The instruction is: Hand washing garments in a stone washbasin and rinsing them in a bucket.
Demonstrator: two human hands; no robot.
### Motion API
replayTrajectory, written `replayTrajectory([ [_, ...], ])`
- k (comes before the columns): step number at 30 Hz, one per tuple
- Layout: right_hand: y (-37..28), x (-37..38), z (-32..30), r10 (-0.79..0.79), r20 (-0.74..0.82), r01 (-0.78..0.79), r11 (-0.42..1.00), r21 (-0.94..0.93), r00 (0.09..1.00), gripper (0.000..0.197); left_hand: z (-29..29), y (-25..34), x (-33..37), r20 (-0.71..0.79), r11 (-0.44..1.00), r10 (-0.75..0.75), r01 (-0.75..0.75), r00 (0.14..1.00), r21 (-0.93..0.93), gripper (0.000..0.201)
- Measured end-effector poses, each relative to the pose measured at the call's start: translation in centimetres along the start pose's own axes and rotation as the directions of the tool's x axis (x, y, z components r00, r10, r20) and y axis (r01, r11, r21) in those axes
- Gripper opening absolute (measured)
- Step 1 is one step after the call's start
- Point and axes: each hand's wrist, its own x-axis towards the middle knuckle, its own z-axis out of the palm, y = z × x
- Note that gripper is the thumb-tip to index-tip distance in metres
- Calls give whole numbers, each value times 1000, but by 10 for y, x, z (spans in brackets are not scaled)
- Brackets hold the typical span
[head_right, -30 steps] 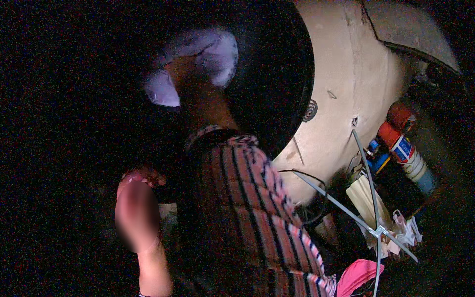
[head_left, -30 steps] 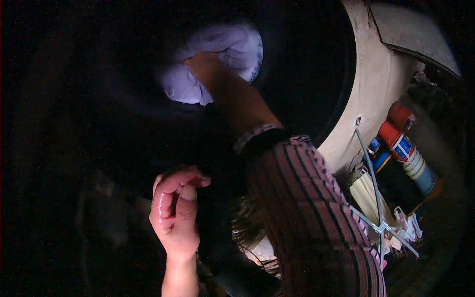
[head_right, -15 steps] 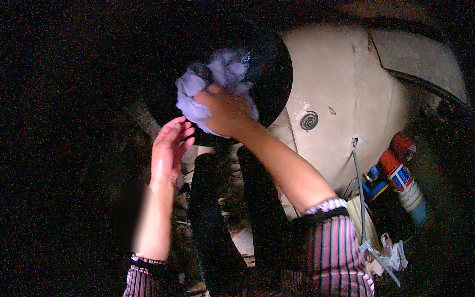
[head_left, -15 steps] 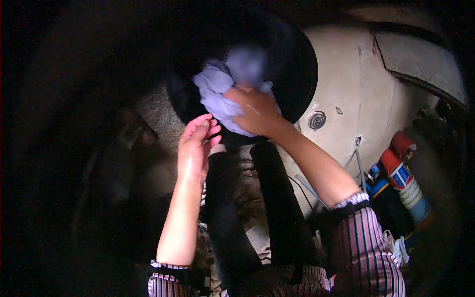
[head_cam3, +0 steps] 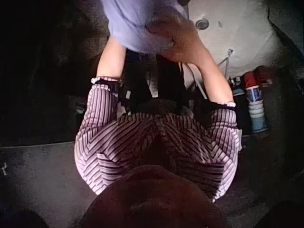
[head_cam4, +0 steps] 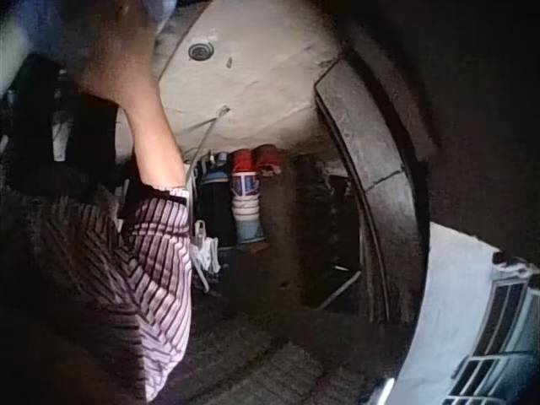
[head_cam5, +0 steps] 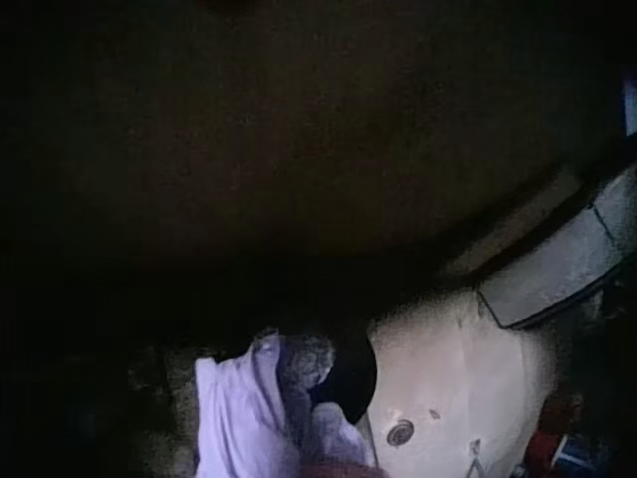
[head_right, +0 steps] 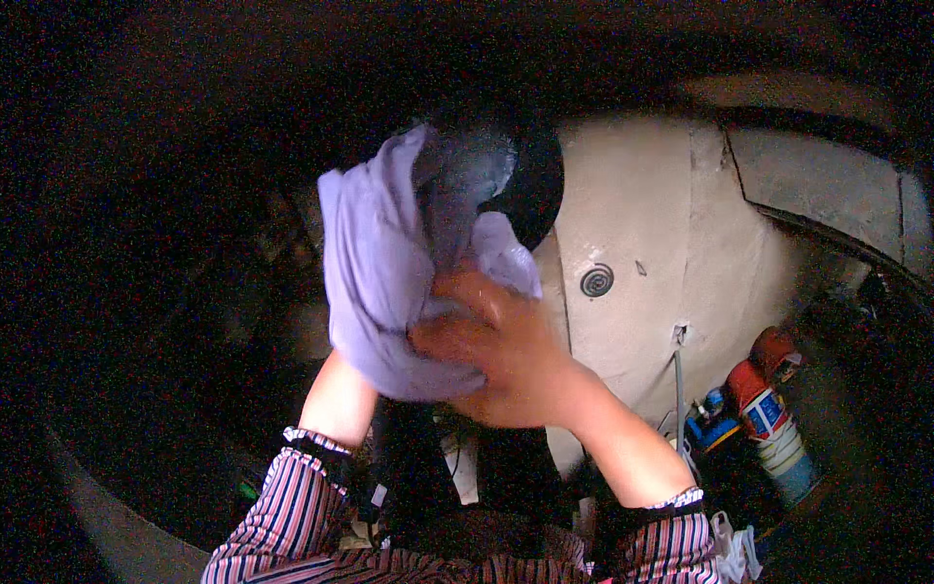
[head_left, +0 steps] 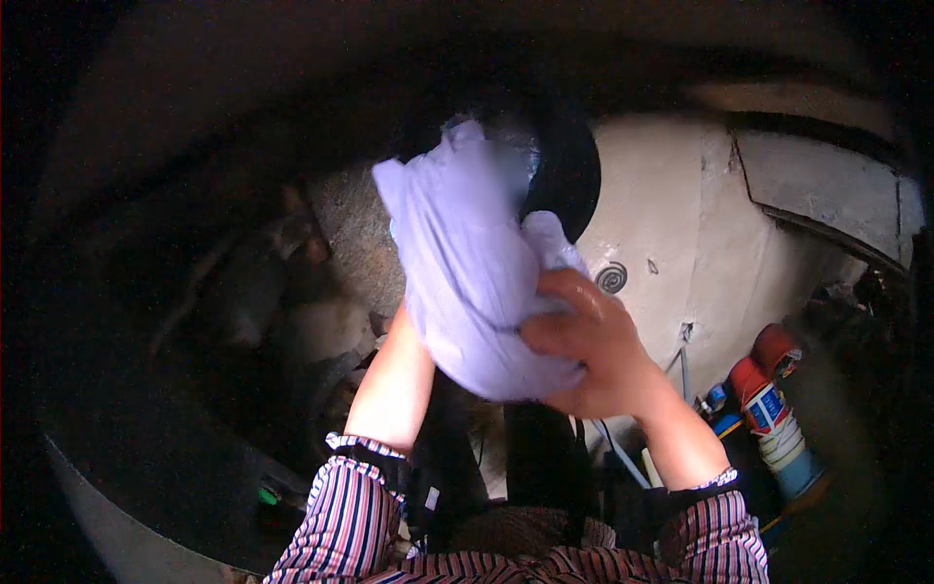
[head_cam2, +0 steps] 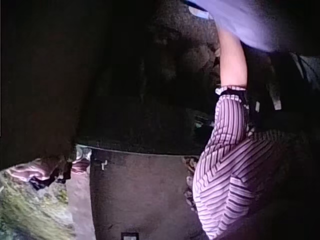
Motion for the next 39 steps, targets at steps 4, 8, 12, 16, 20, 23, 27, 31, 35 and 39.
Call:
replayTrajectory([
  [4, -2, -7, -29, -57, 162, 50, 998, 49, 985, 44, -13, -1, 27, 139, 987, 18, 5, 990, -159, 73],
  [8, 19, 1, -37, -150, 326, 145, 989, 42, 933, 46, 12, 16, 24, 409, 919, -7, 167, 912, -358, 65],
  [12, 48, 18, -26, -197, 329, 236, 968, -83, 924, 50, -4, 26, 27, 401, 949, -214, 287, 891, -131, 49],
  [16, 98, 42, -12, -64, 152, 88, 985, -151, 986, 48, -24, 26, 25, 185, 881, -467, 437, 865, 184, 29],
  [20, 142, 60, 4, 119, -194, -130, 991, -43, 974, 46, -23, 17, 34, 175, 899, -417, 377, 892, 222, 39],
  [23, 181, 72, 28, 181, -348, -151, 982, 110, 920, 43, -4, 21, 22, 66, 782, -528, 454, 847, 427, 44],
  [27, 207, 74, 40, 441, -410, -303, 883, 359, 798, 33, 24, -4, 24, 100, 785, -251, 142, 963, 603, 39],
  [31, 212, 74, 33, 436, -409, -235, 859, 455, 802, 42, 21, 10, 22, 20, 869, -363, 331, 931, 369, 36],
  [35, 235, 51, 40, 744, -14, -242, 235, 941, 668, 43, 33, -3, 0, 180, 960, -220, 246, 959, -133, 37],
  [39, 224, 47, 83, 525, -306, 66, 426, 902, 794, 46, 5, -12, -12, 355, 798, -253, 402, 900, -450, 37],
])
